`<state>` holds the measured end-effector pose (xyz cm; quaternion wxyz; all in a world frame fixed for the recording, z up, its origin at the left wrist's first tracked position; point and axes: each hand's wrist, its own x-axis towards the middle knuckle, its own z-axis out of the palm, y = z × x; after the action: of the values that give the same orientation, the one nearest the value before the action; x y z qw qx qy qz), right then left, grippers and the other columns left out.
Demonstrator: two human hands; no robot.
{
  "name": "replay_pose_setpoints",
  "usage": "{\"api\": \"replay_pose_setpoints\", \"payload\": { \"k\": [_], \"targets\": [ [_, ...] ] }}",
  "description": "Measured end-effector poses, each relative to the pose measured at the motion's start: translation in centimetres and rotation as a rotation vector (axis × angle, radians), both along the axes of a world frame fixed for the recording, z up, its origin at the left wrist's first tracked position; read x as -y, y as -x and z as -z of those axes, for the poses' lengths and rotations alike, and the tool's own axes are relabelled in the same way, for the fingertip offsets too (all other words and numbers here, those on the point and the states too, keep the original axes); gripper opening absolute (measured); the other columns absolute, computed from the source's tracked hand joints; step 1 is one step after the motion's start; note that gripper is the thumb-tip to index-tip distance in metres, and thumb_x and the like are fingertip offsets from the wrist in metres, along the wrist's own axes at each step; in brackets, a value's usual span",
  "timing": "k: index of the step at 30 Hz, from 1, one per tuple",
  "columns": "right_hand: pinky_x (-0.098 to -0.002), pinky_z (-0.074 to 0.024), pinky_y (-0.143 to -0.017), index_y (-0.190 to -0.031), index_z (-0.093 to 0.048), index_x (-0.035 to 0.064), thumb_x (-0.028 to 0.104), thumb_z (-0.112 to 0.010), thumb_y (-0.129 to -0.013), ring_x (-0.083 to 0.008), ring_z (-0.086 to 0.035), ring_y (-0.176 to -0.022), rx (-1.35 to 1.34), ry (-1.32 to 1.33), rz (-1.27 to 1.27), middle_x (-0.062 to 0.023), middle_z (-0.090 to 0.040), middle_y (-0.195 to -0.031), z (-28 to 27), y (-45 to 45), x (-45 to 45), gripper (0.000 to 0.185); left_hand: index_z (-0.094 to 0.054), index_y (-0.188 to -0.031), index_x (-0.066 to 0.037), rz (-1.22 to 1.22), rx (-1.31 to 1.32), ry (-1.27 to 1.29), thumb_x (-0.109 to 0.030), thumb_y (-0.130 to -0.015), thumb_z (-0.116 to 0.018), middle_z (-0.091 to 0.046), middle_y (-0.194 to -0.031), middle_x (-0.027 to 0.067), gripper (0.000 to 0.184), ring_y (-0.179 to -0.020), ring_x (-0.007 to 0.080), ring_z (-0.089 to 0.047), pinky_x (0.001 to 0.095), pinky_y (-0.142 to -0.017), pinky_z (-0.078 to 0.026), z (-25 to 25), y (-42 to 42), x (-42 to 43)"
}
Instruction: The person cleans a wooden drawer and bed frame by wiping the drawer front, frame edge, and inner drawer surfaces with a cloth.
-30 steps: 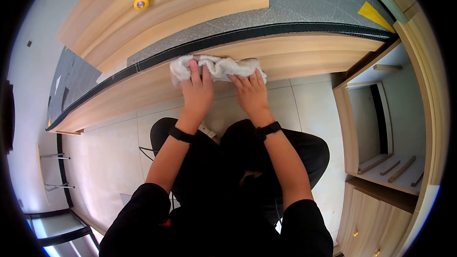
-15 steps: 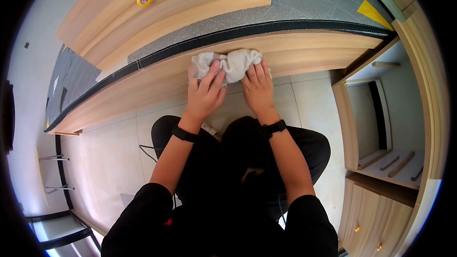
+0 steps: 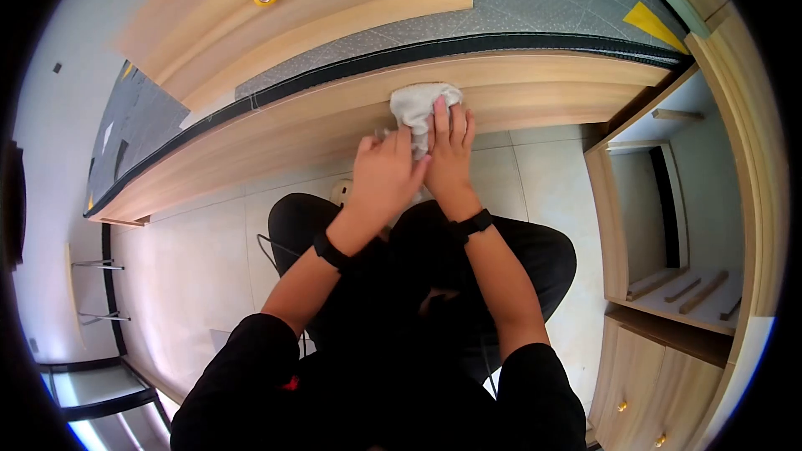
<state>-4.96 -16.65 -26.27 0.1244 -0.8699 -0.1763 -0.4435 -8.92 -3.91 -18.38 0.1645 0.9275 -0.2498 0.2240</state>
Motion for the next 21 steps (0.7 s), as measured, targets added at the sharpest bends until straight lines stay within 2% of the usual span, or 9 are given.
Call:
{"api": "replay_pose_setpoints", "payload": {
  "k": [6,8,9,11,12,14,15,19,21],
  "targets": [
    [-0.0495,-0.0274,-0.111,-0.139,-0.039,0.0040,0.021,-0.058,-0.089,-0.0388,-0.035,-0.132,-0.202,-0.581,-0.230,-0.0172,-0.034,-0.147,2.4,1.1,-0.5,0.056,-0.059,-0.122,-0.008,0.196,-0.032,-0.019,-0.011,-0.081,-0.066,-0.060,-0.091,0.0102,0.042,-0.073,0.0282,-0.058,0.0363,-0.073,-0.046,-4.0,4.7,2.8],
    [-0.0459,-0.0258,-0.113,-0.145,-0.030,0.0039,0.021,-0.053,-0.095,-0.0398,-0.035,-0.132,-0.792,-0.957,-0.391,-0.0181,-0.033,-0.147,3.0,1.7,0.5,0.058,-0.061,-0.121,-0.011,0.240,-0.074,0.047,-0.008,-0.082,-0.065,-0.059,-0.090,0.0099,0.039,-0.073,0.0283,-0.060,0.0361,-0.071,-0.048,-4.1,4.9,2.3],
    [-0.0459,-0.0258,-0.113,-0.145,-0.030,0.0039,0.021,-0.053,-0.095,-0.0398,-0.035,-0.132,-0.794,-0.958,-0.395,-0.0181,-0.033,-0.147,2.7,1.7,0.0,0.058,-0.064,-0.119,-0.014,0.287,-0.112,0.123,-0.004,-0.083,-0.064,-0.058,-0.089,0.0095,0.038,-0.074,0.0284,-0.061,0.0360,-0.070,-0.050,-4.3,4.8,2.1],
    [-0.0474,-0.0245,-0.115,-0.146,-0.028,0.0028,0.019,-0.049,-0.098,-0.0394,-0.035,-0.132,-0.371,-1.560,-0.893,-0.0202,-0.033,-0.146,1.9,0.9,-1.5,0.055,-0.065,-0.117,-0.013,0.272,-0.127,0.204,-0.003,-0.084,-0.064,-0.059,-0.090,0.0095,0.034,-0.074,0.0279,-0.062,0.0347,-0.068,-0.051,-5.0,4.4,0.9],
    [-0.0474,-0.0245,-0.115,-0.146,-0.028,0.0028,0.019,-0.049,-0.098,-0.0394,-0.035,-0.132,-0.368,-1.563,-0.896,-0.0202,-0.033,-0.146,0.8,0.6,-1.4,0.055,-0.067,-0.114,-0.012,0.262,-0.144,0.285,-0.001,-0.085,-0.063,-0.059,-0.092,0.0094,0.031,-0.073,0.0274,-0.062,0.0334,-0.066,-0.052,-5.7,4.4,0.0],
    [-0.0506,-0.0269,-0.114,-0.147,-0.028,0.0041,0.015,-0.051,-0.096,-0.0422,-0.036,-0.131,-0.142,-0.852,-0.400,-0.0229,-0.031,-0.146,-2.8,0.3,-0.6,0.057,-0.069,-0.112,-0.010,0.125,-0.050,0.330,0.002,-0.086,-0.062,-0.061,-0.094,0.0098,0.028,-0.071,0.0238,-0.063,0.0309,-0.062,-0.052,-7.8,4.6,-1.9],
    [-0.0557,-0.0283,-0.112,-0.137,-0.043,0.0044,0.012,-0.057,-0.090,-0.0438,-0.037,-0.129,-0.029,-0.424,-0.108,-0.0246,-0.033,-0.142,-4.2,1.1,-0.1,0.050,-0.069,-0.111,-0.009,0.085,0.026,0.361,0.004,-0.086,-0.062,-0.061,-0.098,0.0106,0.029,-0.071,0.0216,-0.063,0.0304,-0.061,-0.052,-8.3,4.7,-3.2],
    [-0.0587,-0.0325,-0.108,-0.105,-0.065,0.0116,0.010,-0.065,-0.081,-0.0414,-0.044,-0.125,0.238,-0.093,0.024,-0.0193,-0.039,-0.135,-5.9,2.1,0.6,0.024,-0.073,-0.106,-0.012,-0.083,0.104,0.644,0.009,-0.080,-0.062,-0.061,-0.104,0.0111,0.034,-0.074,0.0223,-0.062,0.0294,-0.064,-0.049,-9.7,6.2,-4.8],
    [-0.0571,-0.0329,-0.108,-0.107,-0.066,0.0160,0.009,-0.064,-0.080,-0.0408,-0.043,-0.127,0.215,-0.087,0.022,-0.0172,-0.038,-0.139,-7.8,2.5,0.8,0.028,-0.070,-0.112,-0.009,-0.137,0.384,0.568,0.003,-0.081,-0.063,-0.060,-0.112,0.0132,0.034,-0.086,0.0243,-0.063,0.0380,-0.078,-0.049,-9.2,5.7,-5.1]
  ]
}}
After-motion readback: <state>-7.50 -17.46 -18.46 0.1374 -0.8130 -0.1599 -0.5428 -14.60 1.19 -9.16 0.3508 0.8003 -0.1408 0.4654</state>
